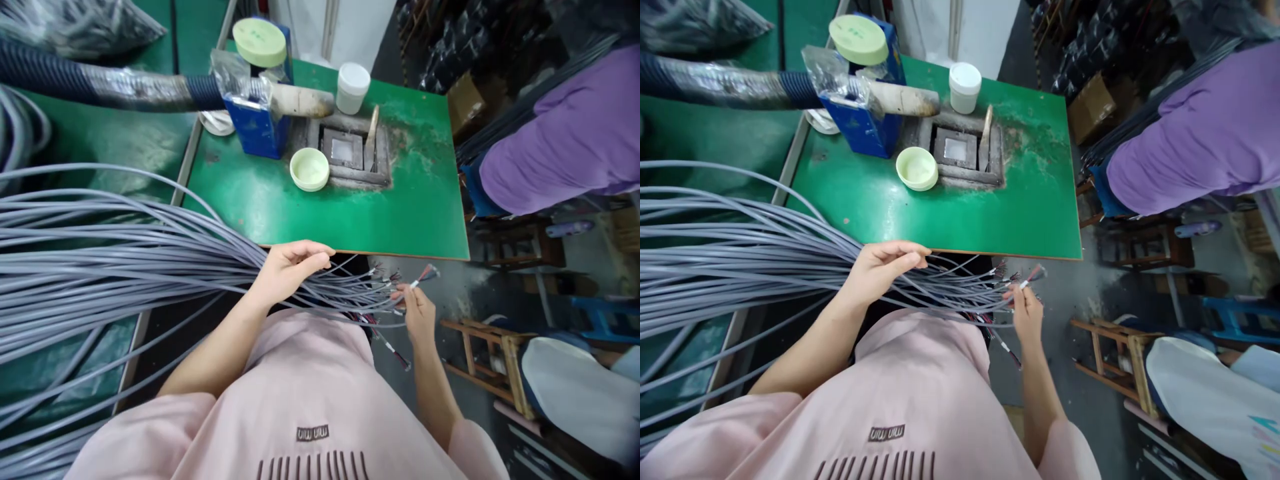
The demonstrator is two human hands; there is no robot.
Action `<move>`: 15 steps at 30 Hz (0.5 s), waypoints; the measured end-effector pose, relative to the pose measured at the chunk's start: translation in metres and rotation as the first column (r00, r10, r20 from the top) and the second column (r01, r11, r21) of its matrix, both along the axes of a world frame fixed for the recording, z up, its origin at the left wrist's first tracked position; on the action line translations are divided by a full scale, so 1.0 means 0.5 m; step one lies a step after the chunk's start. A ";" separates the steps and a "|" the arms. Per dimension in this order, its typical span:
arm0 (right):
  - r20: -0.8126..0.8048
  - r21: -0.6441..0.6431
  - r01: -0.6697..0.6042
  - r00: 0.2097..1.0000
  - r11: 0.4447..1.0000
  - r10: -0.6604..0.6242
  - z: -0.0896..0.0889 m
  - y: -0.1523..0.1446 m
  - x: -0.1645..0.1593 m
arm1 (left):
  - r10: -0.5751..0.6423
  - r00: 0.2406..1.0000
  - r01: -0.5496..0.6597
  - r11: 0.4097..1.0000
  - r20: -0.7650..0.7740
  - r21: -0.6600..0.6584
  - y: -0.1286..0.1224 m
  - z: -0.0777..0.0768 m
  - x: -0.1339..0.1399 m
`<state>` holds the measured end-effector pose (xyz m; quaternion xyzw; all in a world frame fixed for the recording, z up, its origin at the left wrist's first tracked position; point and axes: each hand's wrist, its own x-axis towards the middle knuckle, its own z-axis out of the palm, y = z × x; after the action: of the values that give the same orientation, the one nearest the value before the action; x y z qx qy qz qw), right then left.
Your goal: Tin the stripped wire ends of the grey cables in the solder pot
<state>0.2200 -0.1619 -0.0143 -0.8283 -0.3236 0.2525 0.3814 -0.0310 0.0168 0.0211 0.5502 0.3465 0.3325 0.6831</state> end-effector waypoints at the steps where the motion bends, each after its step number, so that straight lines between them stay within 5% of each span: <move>1: 0.138 -0.157 -0.017 0.990 0.987 0.039 -0.004 -0.025 0.028 | -0.080 0.995 0.083 0.995 -0.056 0.063 0.004 -0.004 -0.001; 4: 0.262 -0.434 -0.035 0.951 0.900 0.163 -0.009 -0.089 0.069 | -0.309 0.895 0.402 0.871 -0.320 0.284 0.006 -0.026 0.016; 7: 0.143 -0.376 -0.202 0.952 0.904 0.272 -0.011 -0.093 0.037 | -0.340 0.682 0.673 0.639 -0.648 0.373 -0.007 -0.066 0.059; 9: 0.138 -0.298 -0.355 0.902 0.886 0.408 -0.021 -0.044 -0.010 | -0.292 0.543 0.771 0.544 -0.787 0.330 -0.024 -0.095 0.089; 11: 0.181 -0.365 -0.514 0.778 0.776 0.601 -0.045 0.038 -0.056 | -0.270 0.457 0.819 0.499 -0.848 0.283 -0.046 -0.117 0.110; 12: 0.181 -0.448 -0.567 0.700 0.692 0.691 -0.064 0.085 -0.075 | -0.270 0.438 0.832 0.483 -0.858 0.273 -0.057 -0.123 0.114; 15: 0.150 -0.507 -0.589 0.659 0.629 0.737 -0.135 0.217 -0.105 | -0.334 0.455 0.842 0.461 -0.825 0.278 -0.090 -0.126 0.105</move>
<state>0.1674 -0.0533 -0.0820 -0.7373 -0.6098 0.2907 0.0109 0.0216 -0.0281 -0.0419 0.9197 0.1875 -0.0753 0.3367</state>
